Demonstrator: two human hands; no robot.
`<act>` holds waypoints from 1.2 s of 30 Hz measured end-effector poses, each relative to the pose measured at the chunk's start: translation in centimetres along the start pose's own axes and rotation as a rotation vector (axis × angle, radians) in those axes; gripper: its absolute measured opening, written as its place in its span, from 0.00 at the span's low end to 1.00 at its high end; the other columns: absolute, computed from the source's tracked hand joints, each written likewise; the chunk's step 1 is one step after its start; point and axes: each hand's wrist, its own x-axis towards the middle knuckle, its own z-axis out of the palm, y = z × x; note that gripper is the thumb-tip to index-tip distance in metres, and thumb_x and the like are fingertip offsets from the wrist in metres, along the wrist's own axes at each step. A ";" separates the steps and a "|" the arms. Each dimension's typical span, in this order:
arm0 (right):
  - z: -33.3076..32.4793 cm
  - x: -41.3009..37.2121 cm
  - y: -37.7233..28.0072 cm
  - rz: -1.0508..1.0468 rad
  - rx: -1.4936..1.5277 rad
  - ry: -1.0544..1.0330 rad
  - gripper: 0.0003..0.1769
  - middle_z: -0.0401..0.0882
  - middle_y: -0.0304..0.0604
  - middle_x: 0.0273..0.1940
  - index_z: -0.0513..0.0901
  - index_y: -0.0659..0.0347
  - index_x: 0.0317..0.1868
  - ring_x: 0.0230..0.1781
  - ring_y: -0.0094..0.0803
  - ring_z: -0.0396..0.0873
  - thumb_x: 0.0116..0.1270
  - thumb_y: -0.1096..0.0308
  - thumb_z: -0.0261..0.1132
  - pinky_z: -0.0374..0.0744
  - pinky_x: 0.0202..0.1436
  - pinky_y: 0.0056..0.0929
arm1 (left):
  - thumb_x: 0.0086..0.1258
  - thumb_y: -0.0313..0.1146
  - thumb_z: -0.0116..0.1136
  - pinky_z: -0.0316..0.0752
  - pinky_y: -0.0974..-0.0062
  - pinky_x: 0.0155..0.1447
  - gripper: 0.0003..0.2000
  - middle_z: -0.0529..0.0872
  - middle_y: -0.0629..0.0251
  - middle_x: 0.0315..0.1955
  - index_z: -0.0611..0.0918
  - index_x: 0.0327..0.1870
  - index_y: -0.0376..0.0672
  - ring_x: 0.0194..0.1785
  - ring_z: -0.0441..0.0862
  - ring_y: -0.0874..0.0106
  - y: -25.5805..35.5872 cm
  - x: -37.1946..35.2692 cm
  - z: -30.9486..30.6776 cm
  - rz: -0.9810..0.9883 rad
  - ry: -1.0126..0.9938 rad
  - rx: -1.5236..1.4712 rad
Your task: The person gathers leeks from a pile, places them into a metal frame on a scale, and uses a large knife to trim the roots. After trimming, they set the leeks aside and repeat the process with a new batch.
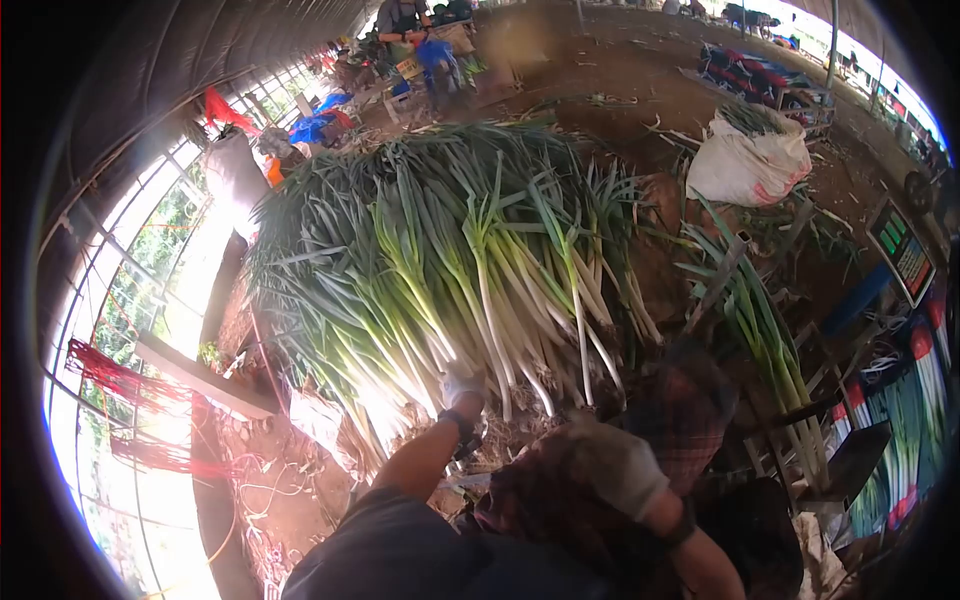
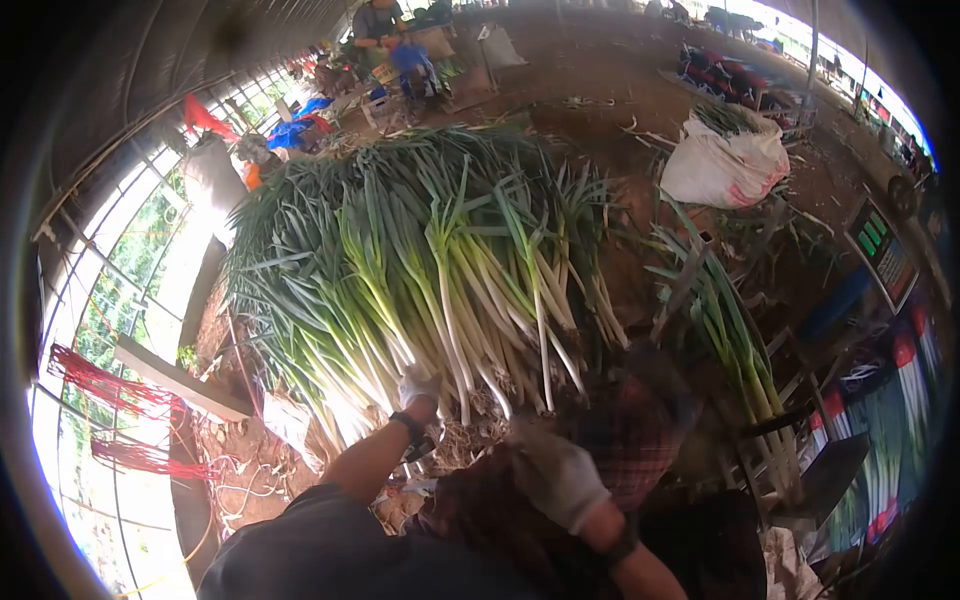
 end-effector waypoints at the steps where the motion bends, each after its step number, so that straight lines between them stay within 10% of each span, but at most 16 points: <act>1: 1.9 0.6 1.0 0.097 0.072 -0.047 0.12 0.87 0.54 0.51 0.83 0.64 0.52 0.50 0.49 0.87 0.71 0.71 0.65 0.84 0.53 0.41 | 0.60 0.49 0.70 0.71 0.56 0.72 0.41 0.71 0.42 0.68 0.69 0.72 0.38 0.69 0.73 0.47 1.1 -0.2 -0.5 -0.026 -0.021 -0.024; 8: 8.8 0.8 6.3 0.482 0.199 -0.136 0.16 0.87 0.58 0.47 0.85 0.66 0.53 0.50 0.50 0.87 0.72 0.65 0.65 0.83 0.52 0.38 | 0.63 0.45 0.69 0.70 0.52 0.72 0.39 0.72 0.42 0.66 0.66 0.72 0.33 0.69 0.71 0.46 -2.4 -2.7 -4.3 -0.090 0.274 0.077; 13: 9.8 0.7 7.6 0.517 0.156 -0.118 0.16 0.89 0.56 0.42 0.85 0.65 0.54 0.47 0.46 0.89 0.73 0.64 0.63 0.83 0.51 0.38 | 0.61 0.49 0.72 0.76 0.61 0.66 0.39 0.81 0.41 0.59 0.71 0.67 0.32 0.63 0.81 0.52 -10.6 1.8 -2.1 -0.168 0.015 -0.059; 30: 10.6 0.8 8.4 0.638 0.305 -0.245 0.16 0.90 0.52 0.37 0.84 0.68 0.52 0.38 0.38 0.90 0.74 0.65 0.61 0.85 0.46 0.36 | 0.64 0.40 0.65 0.76 0.56 0.63 0.27 0.85 0.42 0.52 0.76 0.61 0.34 0.60 0.83 0.48 -2.8 0.8 -5.3 -0.071 0.235 0.028; 36: 10.3 1.5 7.6 0.645 0.218 -0.237 0.18 0.89 0.54 0.37 0.84 0.68 0.54 0.39 0.43 0.90 0.73 0.62 0.61 0.84 0.48 0.37 | 0.56 0.51 0.77 0.72 0.59 0.74 0.54 0.69 0.49 0.71 0.55 0.80 0.43 0.70 0.73 0.51 1.5 1.5 -1.6 -0.130 0.202 0.159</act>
